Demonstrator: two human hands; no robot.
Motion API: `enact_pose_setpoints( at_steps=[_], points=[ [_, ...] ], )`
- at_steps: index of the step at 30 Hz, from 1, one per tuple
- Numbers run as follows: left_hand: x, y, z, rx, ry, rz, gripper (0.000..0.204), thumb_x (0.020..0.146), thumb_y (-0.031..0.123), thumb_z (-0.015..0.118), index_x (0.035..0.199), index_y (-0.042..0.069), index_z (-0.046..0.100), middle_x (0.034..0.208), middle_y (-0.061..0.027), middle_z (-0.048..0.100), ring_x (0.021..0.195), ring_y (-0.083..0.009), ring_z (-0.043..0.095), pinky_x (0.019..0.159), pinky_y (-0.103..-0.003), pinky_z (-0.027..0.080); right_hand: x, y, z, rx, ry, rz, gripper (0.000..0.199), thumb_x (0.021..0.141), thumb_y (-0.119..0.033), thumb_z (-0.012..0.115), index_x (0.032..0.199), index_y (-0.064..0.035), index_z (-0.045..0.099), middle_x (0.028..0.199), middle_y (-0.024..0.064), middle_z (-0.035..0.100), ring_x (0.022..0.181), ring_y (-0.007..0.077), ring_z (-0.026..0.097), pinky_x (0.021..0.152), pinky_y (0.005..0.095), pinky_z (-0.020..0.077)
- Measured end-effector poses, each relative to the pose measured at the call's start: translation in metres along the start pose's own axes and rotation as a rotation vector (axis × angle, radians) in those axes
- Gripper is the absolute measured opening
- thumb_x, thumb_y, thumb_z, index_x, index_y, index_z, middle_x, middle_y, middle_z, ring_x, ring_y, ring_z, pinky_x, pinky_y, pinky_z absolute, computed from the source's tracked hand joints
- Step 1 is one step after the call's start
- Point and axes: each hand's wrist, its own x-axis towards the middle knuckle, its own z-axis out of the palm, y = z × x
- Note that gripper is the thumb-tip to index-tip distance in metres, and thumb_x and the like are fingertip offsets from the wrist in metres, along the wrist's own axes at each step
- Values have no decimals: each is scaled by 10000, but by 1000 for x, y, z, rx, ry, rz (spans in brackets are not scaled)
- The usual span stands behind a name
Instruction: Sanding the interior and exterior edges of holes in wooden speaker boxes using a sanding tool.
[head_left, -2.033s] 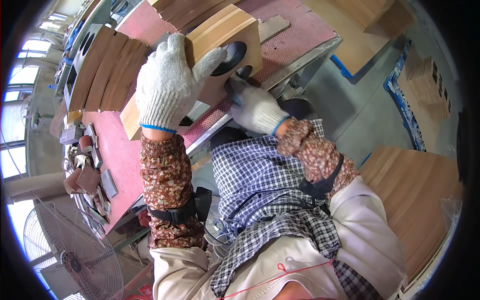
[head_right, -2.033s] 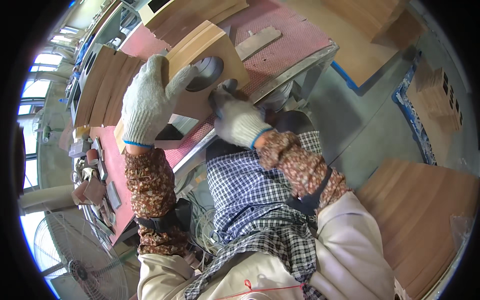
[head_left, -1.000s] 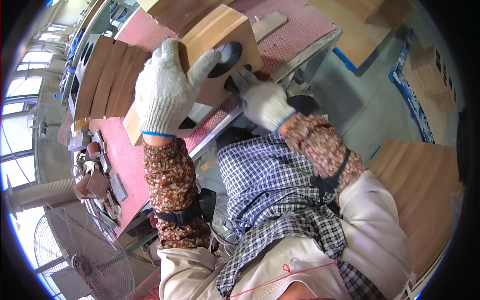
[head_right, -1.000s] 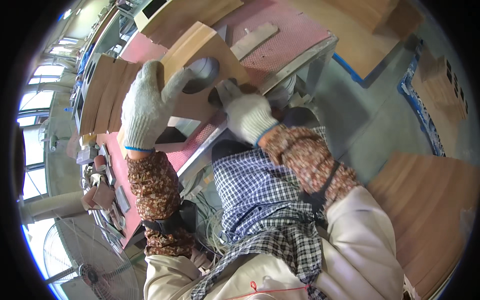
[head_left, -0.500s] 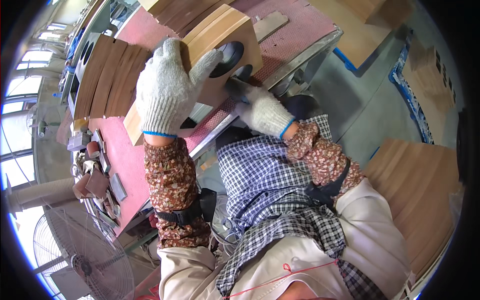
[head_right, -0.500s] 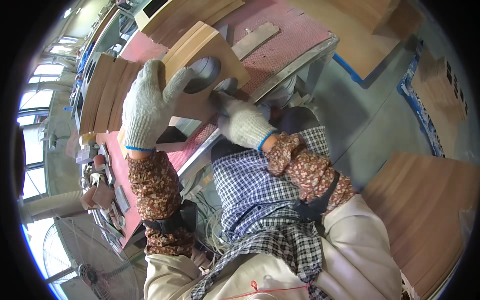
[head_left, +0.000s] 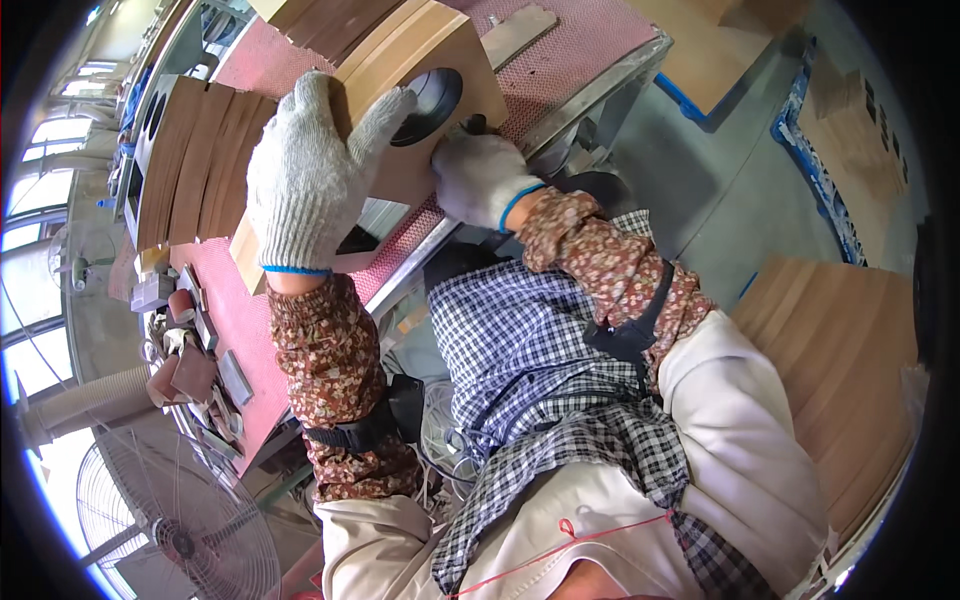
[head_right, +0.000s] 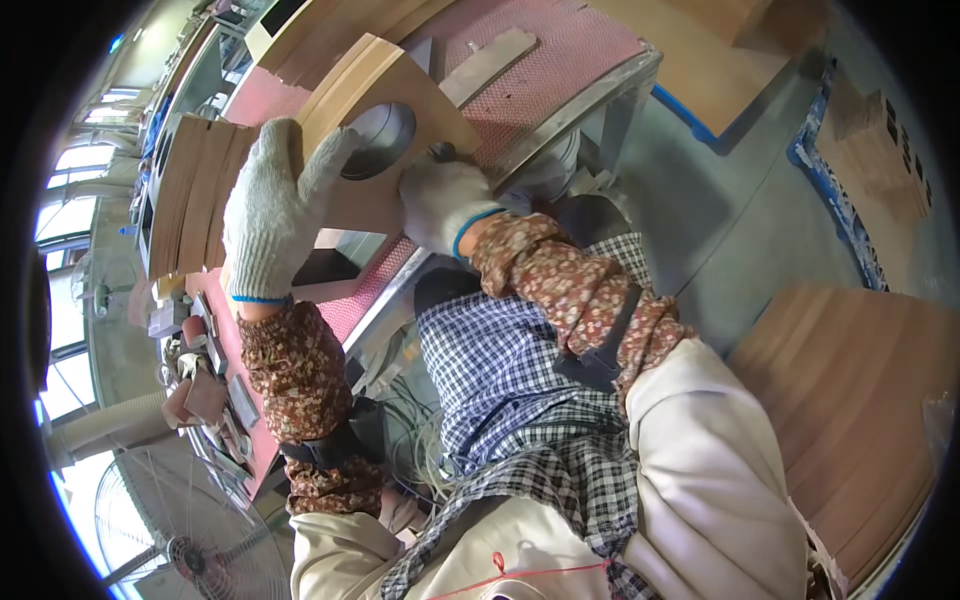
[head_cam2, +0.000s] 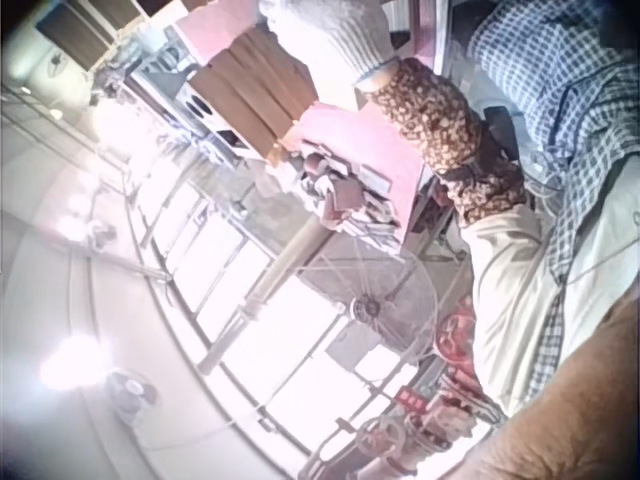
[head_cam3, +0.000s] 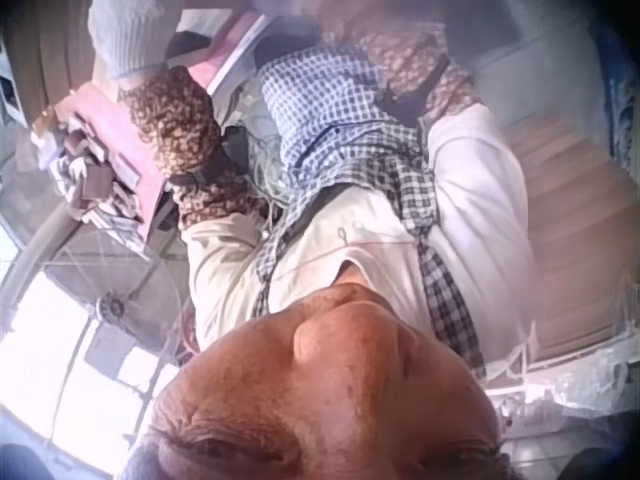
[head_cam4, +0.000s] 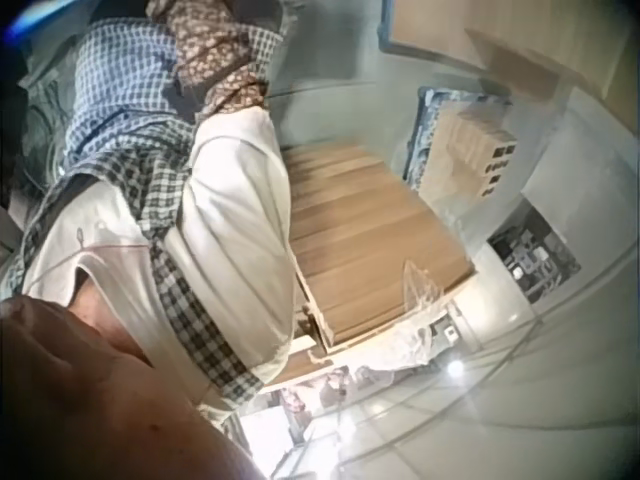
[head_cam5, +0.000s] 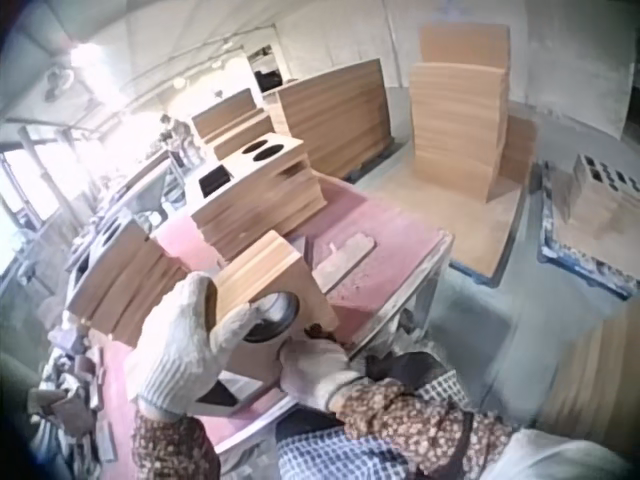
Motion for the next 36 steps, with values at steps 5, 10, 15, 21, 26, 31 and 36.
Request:
enact_pose_setpoints(
  at_steps=[5, 10, 15, 21, 26, 31, 36],
  points=[
    [3, -4, 1, -34, 7, 10, 582, 931, 563, 679, 1085, 4, 629, 979, -247, 686, 949, -449, 664, 809, -494, 523, -8, 14, -6, -21, 125, -154, 318, 890, -221, 634, 1176, -137, 744, 1042, 127, 753, 1014, 331, 723, 905, 451, 563],
    [25, 37, 9, -153, 35, 189, 472, 983, 436, 672, 1120, -14, 630, 1009, -284, 664, 977, -479, 636, 821, -488, 504, 71, 64, 72, -279, 218, -153, 158, 817, -215, 691, 854, -135, 822, 875, 71, 782, 848, 304, 754, 632, 510, 582],
    [-4, -26, 14, 39, -14, -7, 667, 1005, 493, 616, 1387, -49, 546, 1286, -297, 632, 1183, -470, 607, 984, -491, 488, 17, 3, 0, -157, -57, -145, 243, 809, -167, 682, 1019, -159, 803, 1087, 89, 769, 999, 327, 740, 759, 471, 595],
    [3, -16, 13, 8, -10, -1, 667, 1012, 489, 608, 1401, -48, 546, 1309, -292, 630, 1207, -466, 602, 1010, -494, 480, 29, 6, 16, -282, -224, -27, 288, 813, -131, 711, 1090, -140, 791, 1176, 98, 751, 1069, 301, 726, 825, 420, 589],
    [4, -19, 18, 24, 14, 14, 679, 1010, 499, 606, 1402, -51, 543, 1308, -296, 628, 1219, -462, 595, 1020, -498, 474, 30, 5, 6, -173, -145, -94, 370, 803, -113, 680, 1166, -116, 753, 1173, 136, 739, 1067, 321, 720, 865, 424, 578],
    [4, -21, 19, -3, -9, -10, 679, 1008, 503, 608, 1399, -49, 544, 1299, -304, 626, 1214, -462, 595, 1016, -502, 472, 11, 11, 18, 193, 70, -91, 239, 833, -110, 630, 1001, -49, 787, 1074, 198, 750, 1023, 398, 718, 877, 468, 576],
    [7, -10, -1, -55, -3, 64, 570, 1005, 447, 629, 1262, -62, 605, 1176, -308, 654, 1113, -479, 626, 935, -497, 501, 51, 13, 34, -341, -75, -454, 211, 838, -203, 642, 906, -61, 781, 871, 181, 747, 869, 383, 735, 787, 477, 588]
  ],
)
